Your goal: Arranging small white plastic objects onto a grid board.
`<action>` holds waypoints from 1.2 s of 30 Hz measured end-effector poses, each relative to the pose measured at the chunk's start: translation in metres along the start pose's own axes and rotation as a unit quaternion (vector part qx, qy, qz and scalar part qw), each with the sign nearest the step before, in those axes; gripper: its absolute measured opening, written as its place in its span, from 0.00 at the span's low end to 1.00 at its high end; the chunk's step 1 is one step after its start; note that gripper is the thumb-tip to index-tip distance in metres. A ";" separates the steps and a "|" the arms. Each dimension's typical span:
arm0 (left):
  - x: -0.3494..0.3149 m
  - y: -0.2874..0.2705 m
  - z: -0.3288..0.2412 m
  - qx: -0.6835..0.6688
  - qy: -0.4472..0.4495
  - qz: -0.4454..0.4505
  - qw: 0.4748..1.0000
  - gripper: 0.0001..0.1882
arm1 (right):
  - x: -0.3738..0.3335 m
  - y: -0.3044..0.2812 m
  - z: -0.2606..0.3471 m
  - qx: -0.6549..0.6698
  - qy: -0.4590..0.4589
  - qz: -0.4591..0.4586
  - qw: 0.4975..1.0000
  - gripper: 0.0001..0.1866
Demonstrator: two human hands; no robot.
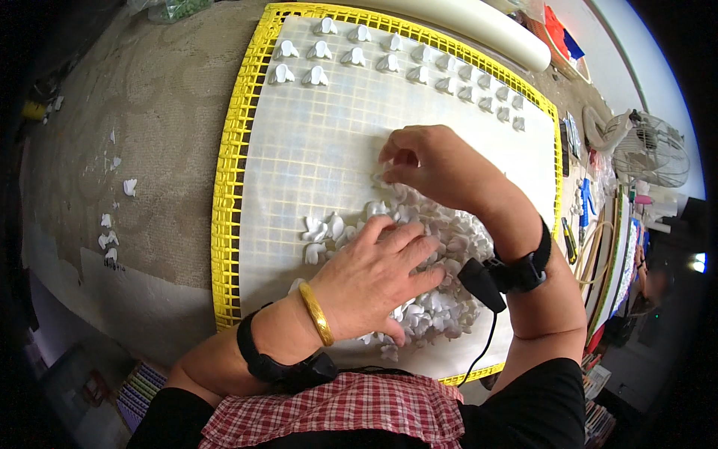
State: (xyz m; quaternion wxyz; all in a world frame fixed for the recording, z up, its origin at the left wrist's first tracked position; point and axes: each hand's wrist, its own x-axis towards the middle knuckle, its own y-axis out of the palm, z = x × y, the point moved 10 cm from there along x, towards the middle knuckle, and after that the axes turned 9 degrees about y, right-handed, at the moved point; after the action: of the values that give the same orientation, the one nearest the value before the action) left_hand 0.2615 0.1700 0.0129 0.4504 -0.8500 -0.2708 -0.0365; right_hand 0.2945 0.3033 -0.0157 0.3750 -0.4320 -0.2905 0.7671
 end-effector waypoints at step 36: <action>-0.002 -0.002 0.013 -0.024 -0.026 -0.068 0.997 0.06 | 0.019 -0.013 0.019 0.059 -0.099 -0.178 0.977 0.13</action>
State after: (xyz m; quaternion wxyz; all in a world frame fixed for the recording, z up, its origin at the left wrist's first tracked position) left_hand 0.2569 0.1802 0.0062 0.4194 -0.8406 -0.3389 -0.0511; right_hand 0.2753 0.3237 -0.0057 0.4997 -0.2725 -0.3526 0.7428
